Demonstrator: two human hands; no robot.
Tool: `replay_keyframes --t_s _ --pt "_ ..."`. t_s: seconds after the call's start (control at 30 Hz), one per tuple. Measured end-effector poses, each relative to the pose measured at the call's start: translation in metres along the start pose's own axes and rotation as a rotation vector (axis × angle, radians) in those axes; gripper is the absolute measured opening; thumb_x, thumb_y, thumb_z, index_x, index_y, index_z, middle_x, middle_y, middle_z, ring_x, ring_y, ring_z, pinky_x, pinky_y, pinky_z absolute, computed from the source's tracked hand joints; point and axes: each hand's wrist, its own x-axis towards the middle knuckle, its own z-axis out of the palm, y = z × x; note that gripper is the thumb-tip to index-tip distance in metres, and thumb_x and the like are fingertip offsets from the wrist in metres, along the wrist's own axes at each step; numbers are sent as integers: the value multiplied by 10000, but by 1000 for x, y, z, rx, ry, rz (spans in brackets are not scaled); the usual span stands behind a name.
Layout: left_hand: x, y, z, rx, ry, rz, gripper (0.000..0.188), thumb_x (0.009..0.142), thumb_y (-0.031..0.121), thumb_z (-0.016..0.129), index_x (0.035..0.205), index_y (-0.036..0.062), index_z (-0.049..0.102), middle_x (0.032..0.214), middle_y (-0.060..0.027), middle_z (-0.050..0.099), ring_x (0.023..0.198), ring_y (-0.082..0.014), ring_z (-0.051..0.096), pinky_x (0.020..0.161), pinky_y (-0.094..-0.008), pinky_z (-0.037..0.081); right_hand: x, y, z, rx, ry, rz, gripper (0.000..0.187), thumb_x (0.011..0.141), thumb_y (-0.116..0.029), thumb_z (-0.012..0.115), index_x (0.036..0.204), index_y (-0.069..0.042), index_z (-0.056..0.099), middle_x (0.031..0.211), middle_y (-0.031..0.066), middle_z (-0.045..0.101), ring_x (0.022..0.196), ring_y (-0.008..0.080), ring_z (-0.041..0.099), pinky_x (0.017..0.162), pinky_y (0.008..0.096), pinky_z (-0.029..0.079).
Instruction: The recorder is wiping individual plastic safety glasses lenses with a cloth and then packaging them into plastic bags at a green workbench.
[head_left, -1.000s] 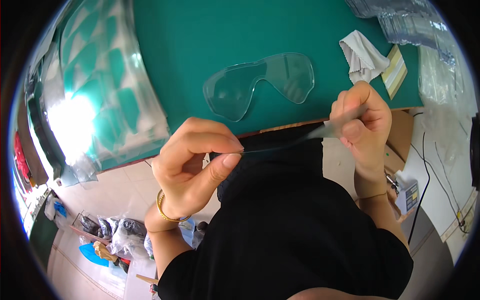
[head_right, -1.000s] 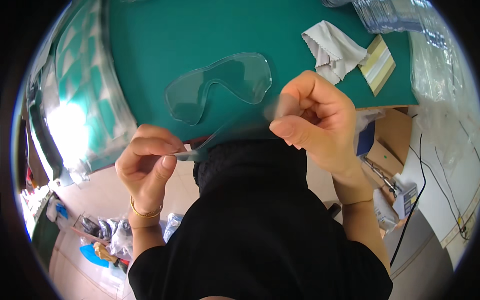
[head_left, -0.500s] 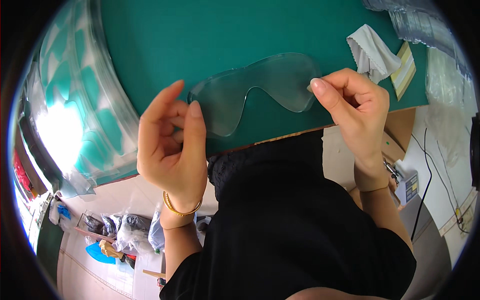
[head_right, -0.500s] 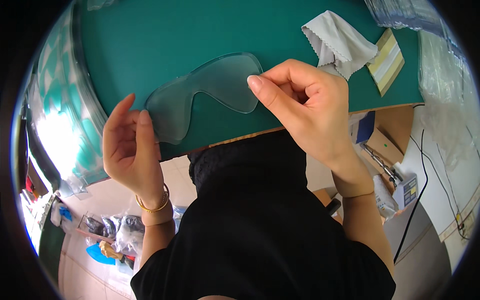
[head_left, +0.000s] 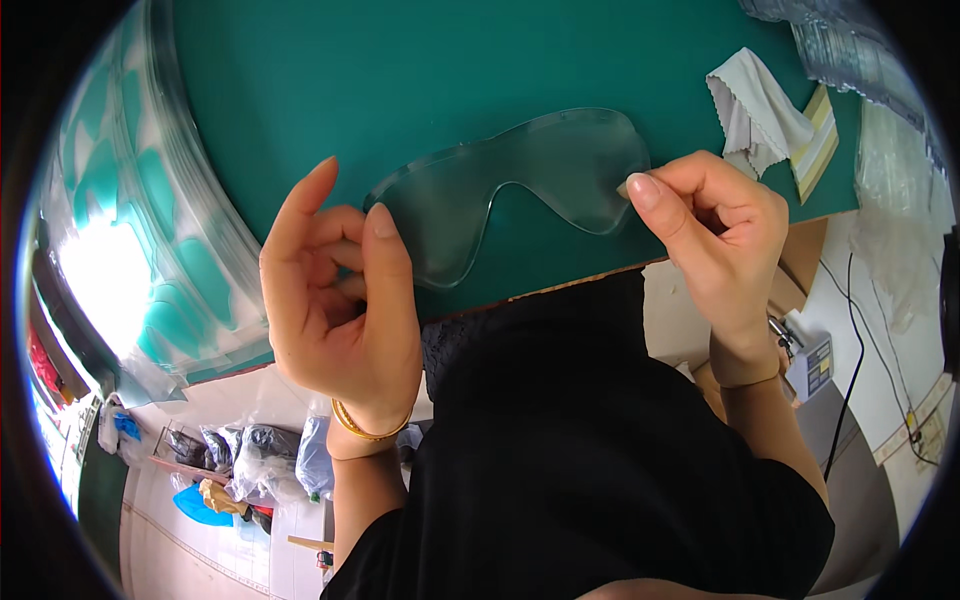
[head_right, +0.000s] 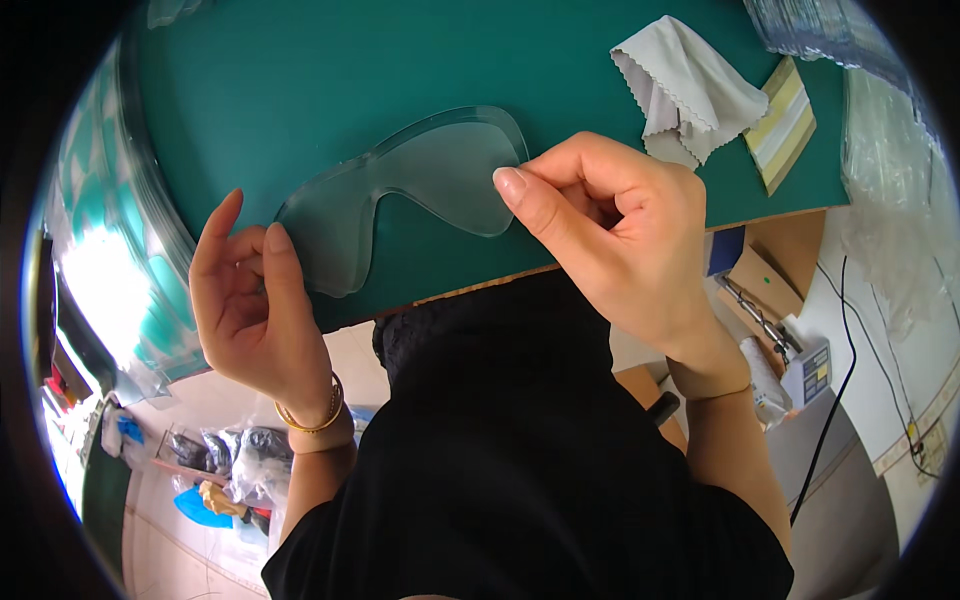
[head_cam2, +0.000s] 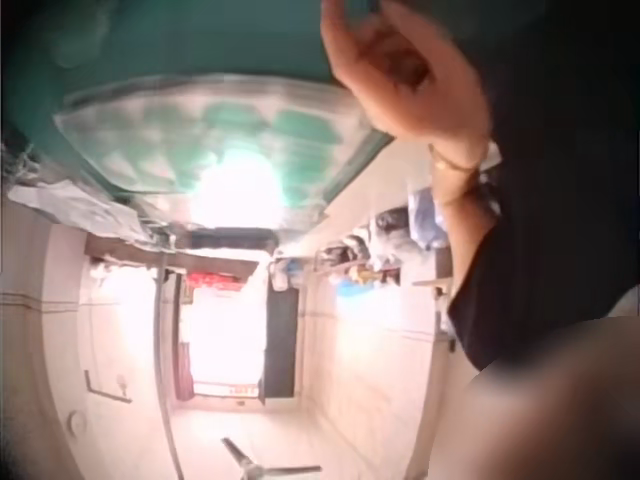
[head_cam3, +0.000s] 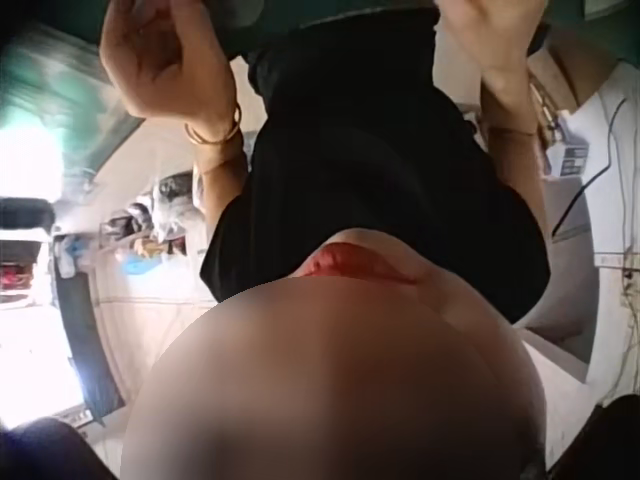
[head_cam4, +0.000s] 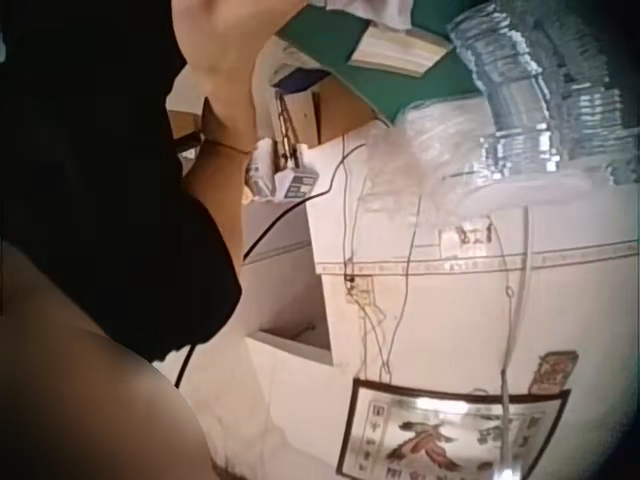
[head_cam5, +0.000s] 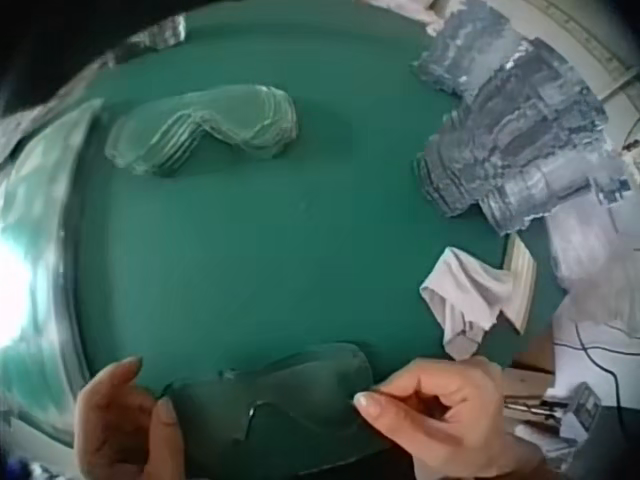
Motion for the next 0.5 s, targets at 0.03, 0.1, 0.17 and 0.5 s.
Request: replay_keyframes --t_s 0.03,0.1,0.17,0.5 --pt "0 0 0 -11 2 -5 380 881 -74 663 1249 -56 567 829 -49 620 615 -15 521 497 -118 401 0 0 0 -8 2 0 177 898 -113 716 792 21 671 620 -50 537 545 1 398 489 179 264" --pt "0 0 1 -22 3 -10 383 880 -74 663 1251 -56 566 827 -48 620 614 -15 519 496 -118 401 -1 0 0 -15 4 1 179 899 -114 716 790 21 671 621 -49 541 545 1 400 490 178 265" --pt "0 0 1 -16 6 -2 391 877 -75 666 1254 -56 563 821 -47 619 610 -13 518 493 -118 399 -1 -1 0 -15 -1 5 181 900 -117 716 793 21 671 625 -45 549 545 1 403 490 176 267" --pt "0 0 3 -23 18 -11 404 878 -77 663 1265 -59 552 806 -41 618 605 -12 518 488 -114 387 0 -1 0 -31 0 10 186 901 -117 716 785 18 662 628 -44 551 545 1 404 490 175 268"
